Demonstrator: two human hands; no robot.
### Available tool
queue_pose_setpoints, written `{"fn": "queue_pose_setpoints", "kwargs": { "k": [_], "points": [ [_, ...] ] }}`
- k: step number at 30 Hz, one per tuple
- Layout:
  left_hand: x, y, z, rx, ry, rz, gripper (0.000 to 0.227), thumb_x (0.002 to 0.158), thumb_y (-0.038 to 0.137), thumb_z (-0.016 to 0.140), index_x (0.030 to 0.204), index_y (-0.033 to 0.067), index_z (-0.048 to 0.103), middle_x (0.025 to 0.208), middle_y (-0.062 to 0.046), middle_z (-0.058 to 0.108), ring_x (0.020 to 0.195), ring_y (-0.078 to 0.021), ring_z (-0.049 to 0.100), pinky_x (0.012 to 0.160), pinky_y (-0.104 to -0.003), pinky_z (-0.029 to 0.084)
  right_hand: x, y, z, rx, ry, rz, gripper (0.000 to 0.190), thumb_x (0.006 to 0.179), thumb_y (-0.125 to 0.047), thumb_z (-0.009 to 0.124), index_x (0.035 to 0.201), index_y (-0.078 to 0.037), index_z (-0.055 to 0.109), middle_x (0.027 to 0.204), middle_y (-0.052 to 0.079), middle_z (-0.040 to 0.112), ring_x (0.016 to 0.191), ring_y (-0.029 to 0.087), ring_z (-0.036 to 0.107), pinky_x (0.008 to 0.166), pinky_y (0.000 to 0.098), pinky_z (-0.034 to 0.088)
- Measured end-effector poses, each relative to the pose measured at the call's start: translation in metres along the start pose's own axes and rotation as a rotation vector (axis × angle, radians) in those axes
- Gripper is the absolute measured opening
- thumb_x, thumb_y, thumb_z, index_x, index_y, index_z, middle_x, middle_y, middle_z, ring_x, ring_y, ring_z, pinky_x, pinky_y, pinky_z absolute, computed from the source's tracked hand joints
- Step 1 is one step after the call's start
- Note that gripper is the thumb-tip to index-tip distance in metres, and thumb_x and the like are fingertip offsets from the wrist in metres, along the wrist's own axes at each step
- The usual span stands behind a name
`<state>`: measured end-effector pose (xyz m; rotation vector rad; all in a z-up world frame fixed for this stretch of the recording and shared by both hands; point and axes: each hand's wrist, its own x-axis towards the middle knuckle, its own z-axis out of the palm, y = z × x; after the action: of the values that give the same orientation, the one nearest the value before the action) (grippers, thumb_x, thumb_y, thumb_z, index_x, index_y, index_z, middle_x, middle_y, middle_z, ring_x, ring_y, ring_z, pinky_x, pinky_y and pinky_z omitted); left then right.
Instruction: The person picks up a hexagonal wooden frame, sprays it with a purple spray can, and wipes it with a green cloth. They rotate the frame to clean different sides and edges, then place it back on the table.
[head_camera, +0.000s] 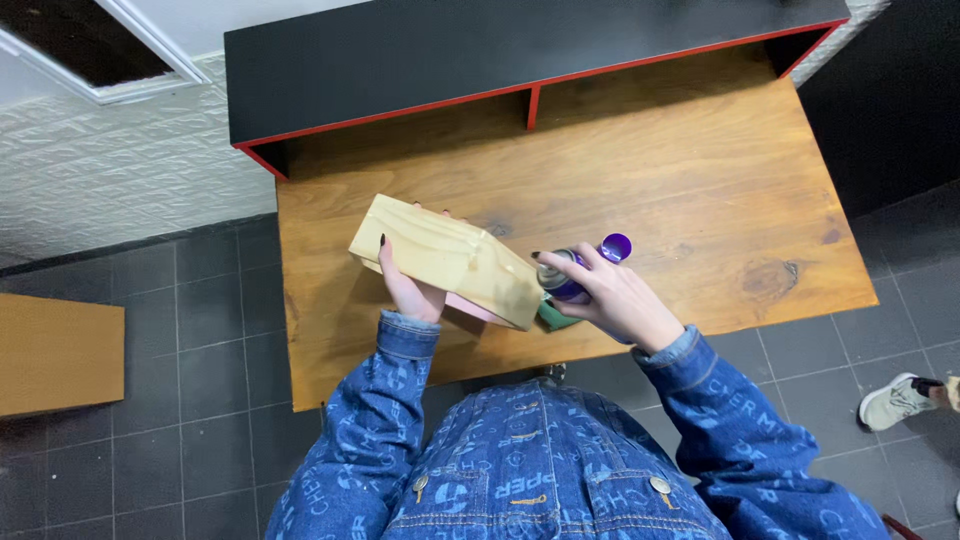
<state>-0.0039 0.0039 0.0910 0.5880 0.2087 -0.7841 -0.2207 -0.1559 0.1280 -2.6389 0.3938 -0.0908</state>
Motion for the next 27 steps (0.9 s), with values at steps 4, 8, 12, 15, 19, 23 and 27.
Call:
{"fn": "queue_pose_setpoints", "kwargs": {
  "k": [4, 8, 12, 15, 19, 23, 27],
  "points": [
    [-0.015, 0.011, 0.029, -0.098, 0.076, -0.153, 0.087, 0.080, 0.066, 0.059, 0.153, 0.0226, 0.039, 0.150, -0.013, 0.050, 0.135, -0.0415, 0.051, 0.108, -0.074, 0.041, 0.018, -0.019, -0.008, -0.009, 0.074, -0.102, 0.066, 0.085, -0.033, 0.076, 0.145, -0.035, 0.050, 0.120, 0.007, 0.056, 0.097, 0.042, 0.070, 0.073, 0.0571, 0.061],
    [-0.009, 0.027, 0.018, -0.101, 0.053, -0.144, 0.087, 0.079, 0.064, 0.061, 0.153, 0.0242, 0.039, 0.153, -0.011, 0.048, 0.138, -0.0429, 0.047, 0.106, -0.079, 0.038, 0.011, -0.013, -0.006, 0.003, 0.091, -0.121, 0.065, 0.085, -0.032, 0.077, 0.144, -0.034, 0.050, 0.122, 0.007, 0.056, 0.098, 0.042, 0.070, 0.073, 0.0573, 0.061],
    [0.006, 0.045, -0.013, -0.075, -0.265, -0.044, 0.098, 0.073, 0.059, 0.067, 0.156, 0.0175, 0.035, 0.159, -0.017, 0.038, 0.144, -0.0451, 0.040, 0.106, -0.080, 0.035, -0.014, 0.009, 0.000, -0.010, 0.078, -0.041, 0.068, 0.083, -0.034, 0.076, 0.145, -0.035, 0.050, 0.123, 0.007, 0.056, 0.096, 0.043, 0.070, 0.075, 0.0584, 0.062],
    [0.005, 0.047, -0.020, -0.058, -0.508, 0.048, 0.121, 0.059, 0.061, 0.078, 0.160, 0.0197, 0.026, 0.165, -0.016, 0.031, 0.149, -0.0414, 0.034, 0.112, -0.078, 0.032, -0.023, 0.019, 0.003, 0.004, 0.059, 0.008, 0.068, 0.082, -0.034, 0.076, 0.145, -0.036, 0.049, 0.124, 0.006, 0.056, 0.094, 0.045, 0.071, 0.078, 0.0592, 0.062],
    [-0.034, 0.051, 0.027, -0.025, -0.618, 0.060, 0.123, 0.060, 0.058, 0.086, 0.162, 0.0335, 0.021, 0.162, -0.004, 0.037, 0.150, -0.0356, 0.035, 0.110, -0.079, 0.038, -0.014, 0.025, 0.002, 0.009, 0.050, 0.003, 0.072, 0.081, -0.033, 0.077, 0.147, -0.036, 0.049, 0.122, 0.007, 0.056, 0.094, 0.047, 0.071, 0.077, 0.0603, 0.061],
    [0.037, 0.051, -0.063, 0.049, -0.677, 0.084, 0.110, 0.067, 0.059, 0.083, 0.159, 0.0361, 0.028, 0.161, -0.002, 0.040, 0.146, -0.0385, 0.038, 0.110, -0.081, 0.031, 0.010, -0.001, -0.022, -0.052, 0.091, -0.047, 0.069, 0.081, -0.034, 0.077, 0.145, -0.033, 0.050, 0.121, 0.009, 0.056, 0.094, 0.046, 0.070, 0.076, 0.0592, 0.061],
    [0.034, 0.050, -0.062, 0.058, -0.694, 0.122, 0.114, 0.064, 0.062, 0.084, 0.159, 0.0356, 0.027, 0.162, -0.003, 0.035, 0.147, -0.0408, 0.034, 0.113, -0.079, 0.029, 0.036, -0.017, -0.039, -0.038, 0.132, -0.150, 0.066, 0.084, -0.035, 0.075, 0.145, -0.035, 0.050, 0.121, 0.007, 0.056, 0.096, 0.046, 0.069, 0.077, 0.0598, 0.059]
  ]
}}
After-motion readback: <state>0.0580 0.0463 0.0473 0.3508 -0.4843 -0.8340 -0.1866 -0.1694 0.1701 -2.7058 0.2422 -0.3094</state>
